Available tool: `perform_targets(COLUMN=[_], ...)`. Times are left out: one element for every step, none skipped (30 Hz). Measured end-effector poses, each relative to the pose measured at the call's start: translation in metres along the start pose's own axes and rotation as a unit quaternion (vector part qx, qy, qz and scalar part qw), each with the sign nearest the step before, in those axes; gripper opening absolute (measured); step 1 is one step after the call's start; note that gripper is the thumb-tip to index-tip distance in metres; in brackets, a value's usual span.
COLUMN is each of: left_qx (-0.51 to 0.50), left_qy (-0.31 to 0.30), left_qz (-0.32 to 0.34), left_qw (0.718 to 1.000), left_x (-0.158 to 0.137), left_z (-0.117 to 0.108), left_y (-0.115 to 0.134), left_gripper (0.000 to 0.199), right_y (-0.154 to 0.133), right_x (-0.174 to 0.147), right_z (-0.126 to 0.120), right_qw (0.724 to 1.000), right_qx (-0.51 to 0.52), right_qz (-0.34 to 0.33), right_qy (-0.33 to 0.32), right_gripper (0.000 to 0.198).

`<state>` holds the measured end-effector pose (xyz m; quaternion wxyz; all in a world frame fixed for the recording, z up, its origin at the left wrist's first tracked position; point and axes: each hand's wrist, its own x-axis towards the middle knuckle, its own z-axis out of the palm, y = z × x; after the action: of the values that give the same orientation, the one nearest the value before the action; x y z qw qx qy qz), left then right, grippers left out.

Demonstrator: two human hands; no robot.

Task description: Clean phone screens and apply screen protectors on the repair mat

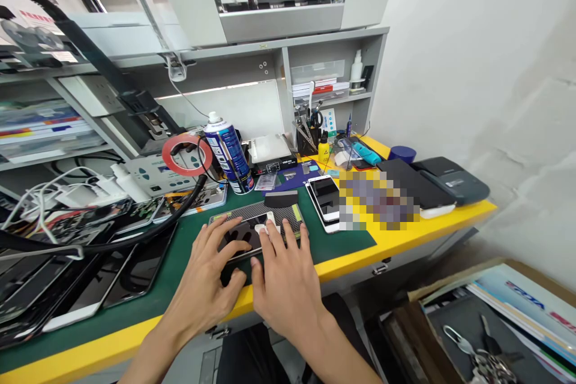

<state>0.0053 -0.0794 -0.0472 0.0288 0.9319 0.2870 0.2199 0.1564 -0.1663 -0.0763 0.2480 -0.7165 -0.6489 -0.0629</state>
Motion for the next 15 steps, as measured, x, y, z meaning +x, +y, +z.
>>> perform_targets(left_qx=[-0.001,-0.001,0.0,0.0,0.0,0.0,-0.001,-0.001,0.0,0.001,0.0,-0.002,-0.006,-0.012,-0.018], left_qy=[0.001,0.002,0.003,0.003,0.003,0.003,0.003,0.003,0.002,0.002,0.0,0.0,0.001,0.005,0.012], left_qz=[0.001,0.002,0.003,0.005,0.006,0.006,0.005,0.005,0.005,0.005,0.006,0.008,0.009,0.01,0.008], left_qw=[1.0,1.0,1.0,1.0,1.0,1.0,1.0,1.0,1.0,1.0,1.0,1.0,1.0,1.0,1.0], left_x=[-0.0002,-0.0004,-0.0005,-0.0005,-0.0005,-0.0004,-0.0002,0.0,0.0002,0.0004,0.0006,0.0007,0.0007,0.0005,0.0003], left_z=[0.0,0.0,-0.0001,-0.0002,-0.0002,-0.0003,-0.0003,-0.0003,-0.0004,-0.0004,-0.0005,-0.0007,-0.0009,-0.0012,-0.0014], left_y=[-0.0002,-0.0004,-0.0005,-0.0005,-0.0005,-0.0004,-0.0004,-0.0003,-0.0003,-0.0003,-0.0002,-0.0002,-0.0001,-0.0002,-0.0004], left_gripper=[0.029,0.03,0.031,0.031,0.031,0.031,0.03,0.029,0.03,0.031,0.031,0.031,0.03,0.028,0.025], right_y=[0.0,0.0001,0.0002,0.0004,0.0005,0.0006,0.0006,0.0006,0.0006,0.0006,0.0005,0.0004,0.0003,0.0003,0.0002], right_x=[0.0,0.0001,0.0002,0.0003,0.0004,0.0005,0.0006,0.0007,0.0006,0.0006,0.0005,0.0003,0.0002,0.0001,0.0001], right_z=[-0.0002,-0.0004,-0.0006,-0.0007,-0.0008,-0.0007,-0.0006,-0.0004,-0.0001,0.0002,0.0004,0.0006,0.0006,0.0005,0.0002], right_qw=[1.0,1.0,1.0,1.0,1.0,1.0,1.0,1.0,1.0,1.0,1.0,1.0,1.0,1.0,1.0], right_qx=[0.0,0.0,0.0,0.001,0.003,0.005,0.007,0.009,0.01,0.011,0.011,0.011,0.011,0.012,0.012], right_qz=[0.0,0.0,0.0,0.001,0.001,0.001,0.001,0.001,0.001,0.0,0.0,0.001,0.0,0.0,0.0], right_qy=[0.001,0.001,0.001,0.001,0.0,-0.002,-0.003,-0.005,-0.005,-0.005,-0.004,-0.003,-0.002,-0.002,-0.001], right_gripper=[0.051,0.051,0.051,0.05,0.05,0.051,0.051,0.051,0.051,0.051,0.051,0.051,0.051,0.051,0.051])
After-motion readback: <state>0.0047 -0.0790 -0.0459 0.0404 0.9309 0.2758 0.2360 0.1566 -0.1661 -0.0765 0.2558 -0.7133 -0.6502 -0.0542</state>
